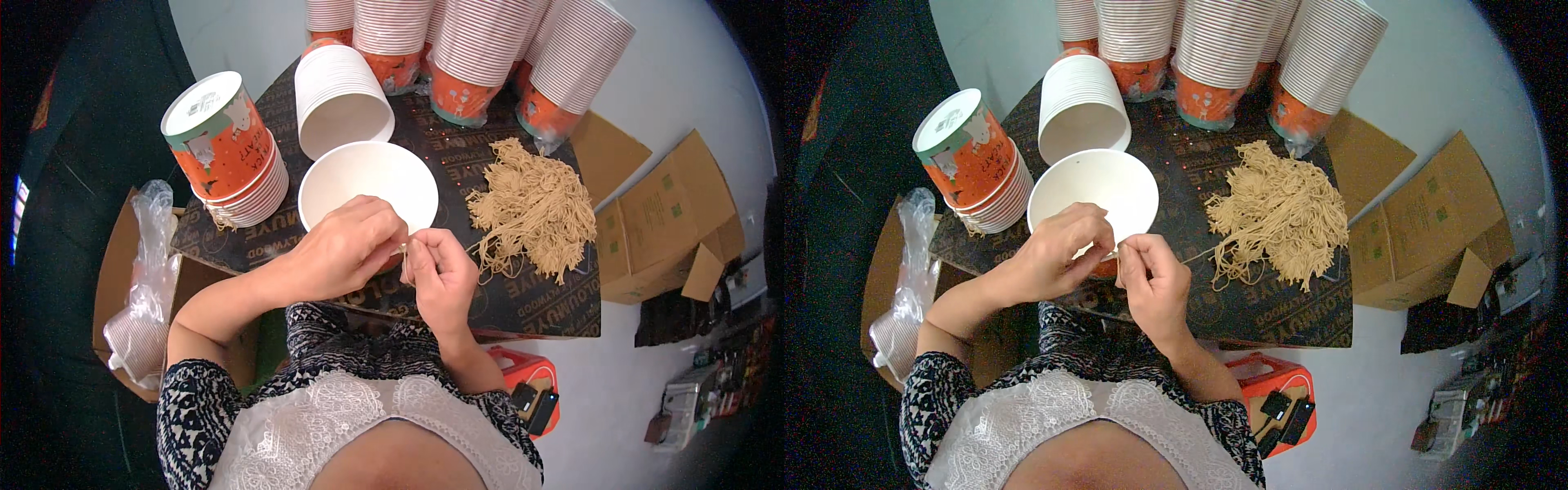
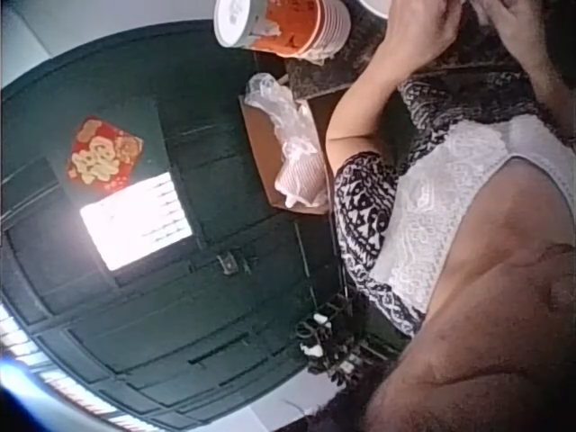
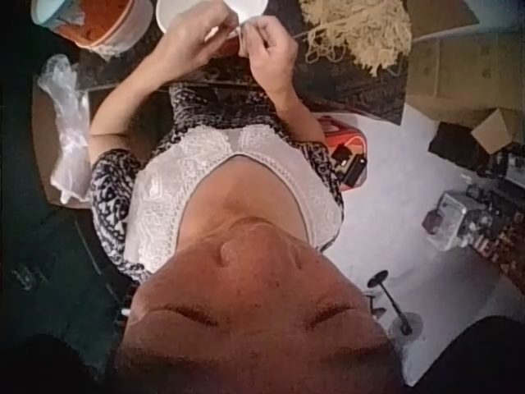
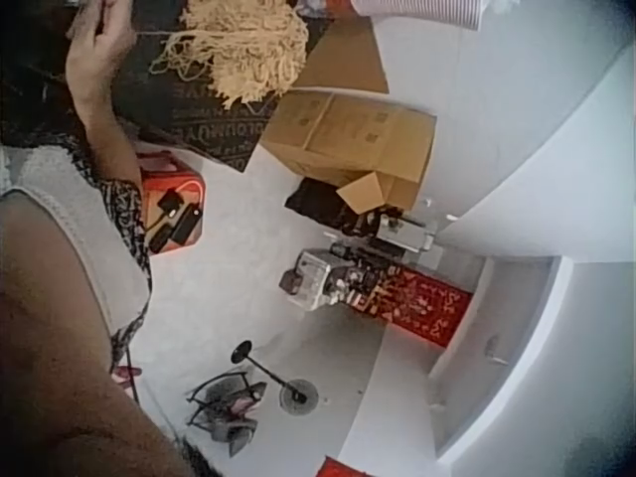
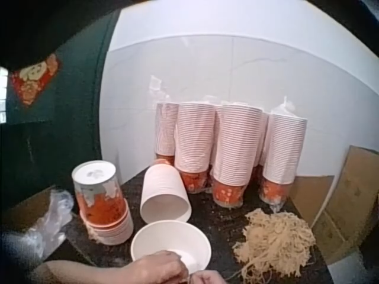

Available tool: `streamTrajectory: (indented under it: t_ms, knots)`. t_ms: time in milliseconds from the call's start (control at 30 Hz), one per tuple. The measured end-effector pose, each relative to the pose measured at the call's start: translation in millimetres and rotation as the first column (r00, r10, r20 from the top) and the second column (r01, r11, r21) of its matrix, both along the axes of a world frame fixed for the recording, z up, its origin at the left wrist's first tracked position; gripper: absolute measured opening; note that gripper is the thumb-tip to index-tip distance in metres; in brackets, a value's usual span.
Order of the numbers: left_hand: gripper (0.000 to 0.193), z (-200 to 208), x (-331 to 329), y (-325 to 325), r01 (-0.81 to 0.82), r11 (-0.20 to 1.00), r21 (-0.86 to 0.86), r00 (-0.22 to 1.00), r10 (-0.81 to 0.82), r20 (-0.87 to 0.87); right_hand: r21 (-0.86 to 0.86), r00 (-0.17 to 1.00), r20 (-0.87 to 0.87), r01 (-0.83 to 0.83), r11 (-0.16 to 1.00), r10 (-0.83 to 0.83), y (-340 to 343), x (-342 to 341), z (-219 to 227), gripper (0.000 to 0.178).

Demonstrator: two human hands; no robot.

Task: Attaching twine handles to paper buckets by threading and knotting them through pre-punched holes.

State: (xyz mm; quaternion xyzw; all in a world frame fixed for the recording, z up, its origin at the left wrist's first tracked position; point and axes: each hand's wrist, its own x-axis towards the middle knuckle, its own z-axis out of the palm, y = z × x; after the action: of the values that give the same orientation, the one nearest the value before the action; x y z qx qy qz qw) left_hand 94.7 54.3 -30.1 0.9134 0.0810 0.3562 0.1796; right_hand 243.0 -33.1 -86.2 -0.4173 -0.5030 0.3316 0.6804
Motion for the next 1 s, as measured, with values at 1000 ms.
streamTrajectory:
  t_ms: [1000]
  knots:
    - [0.009, 15, -7, 3, -0.034, 0.911, -0.411, 0.986, -0.038, -0.165, 0.011, 0.991, -0.127, -0.044, 0.999, 0.045, 7, -6, -12, 0.013]
